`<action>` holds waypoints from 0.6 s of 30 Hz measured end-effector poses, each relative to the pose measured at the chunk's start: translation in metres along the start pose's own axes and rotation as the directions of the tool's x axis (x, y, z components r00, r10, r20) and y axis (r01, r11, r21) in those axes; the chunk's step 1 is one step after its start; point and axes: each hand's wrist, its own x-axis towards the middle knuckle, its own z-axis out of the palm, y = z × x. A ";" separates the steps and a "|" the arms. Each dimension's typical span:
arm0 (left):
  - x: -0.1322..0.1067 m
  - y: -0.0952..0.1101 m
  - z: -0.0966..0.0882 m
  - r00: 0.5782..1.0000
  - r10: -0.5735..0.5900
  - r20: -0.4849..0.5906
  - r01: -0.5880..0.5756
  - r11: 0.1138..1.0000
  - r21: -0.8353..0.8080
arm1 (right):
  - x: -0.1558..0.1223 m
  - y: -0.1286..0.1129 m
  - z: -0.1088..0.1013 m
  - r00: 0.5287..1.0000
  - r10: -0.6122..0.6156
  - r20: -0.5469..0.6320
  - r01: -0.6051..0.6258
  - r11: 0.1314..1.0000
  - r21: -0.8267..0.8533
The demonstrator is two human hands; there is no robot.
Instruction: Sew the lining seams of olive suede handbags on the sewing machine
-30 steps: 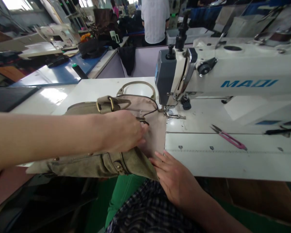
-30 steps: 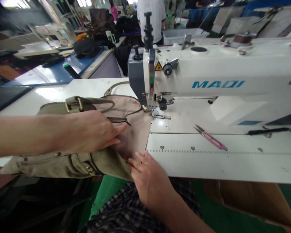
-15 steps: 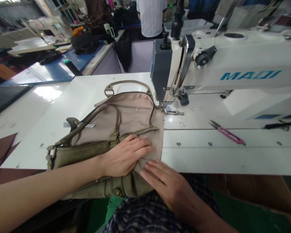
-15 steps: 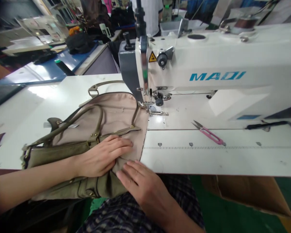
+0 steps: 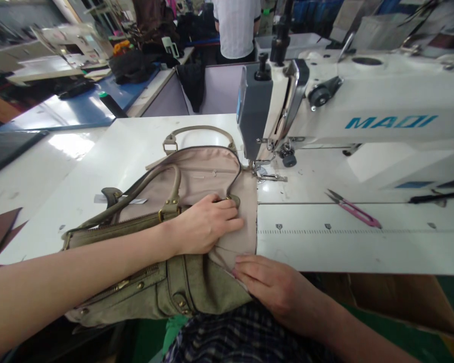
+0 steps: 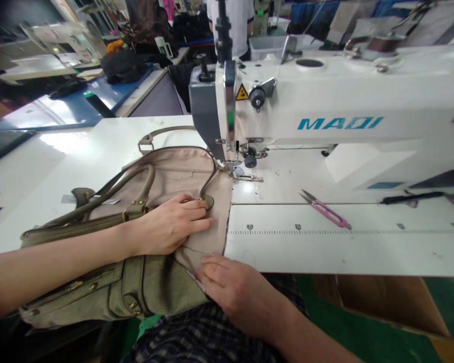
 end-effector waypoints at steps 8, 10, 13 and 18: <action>-0.003 0.008 0.007 0.997 -0.054 -0.052 0.053 0.998 -0.022 | -0.011 -0.011 0.011 0.970 0.171 -0.175 -0.205 0.959 -0.196; -0.004 0.010 0.007 0.998 -0.045 -0.044 0.044 0.998 -0.033 | -0.012 -0.009 0.006 0.983 0.120 -0.138 -0.148 0.966 -0.212; -0.005 0.010 0.003 0.998 -0.063 0.007 0.064 0.993 -0.095 | -0.013 -0.001 -0.003 0.993 0.042 -0.113 -0.072 0.960 -0.272; -0.001 -0.002 -0.015 0.983 -0.054 0.176 0.096 0.966 -0.238 | -0.010 0.017 -0.006 0.994 -0.013 -0.107 -0.022 0.947 -0.320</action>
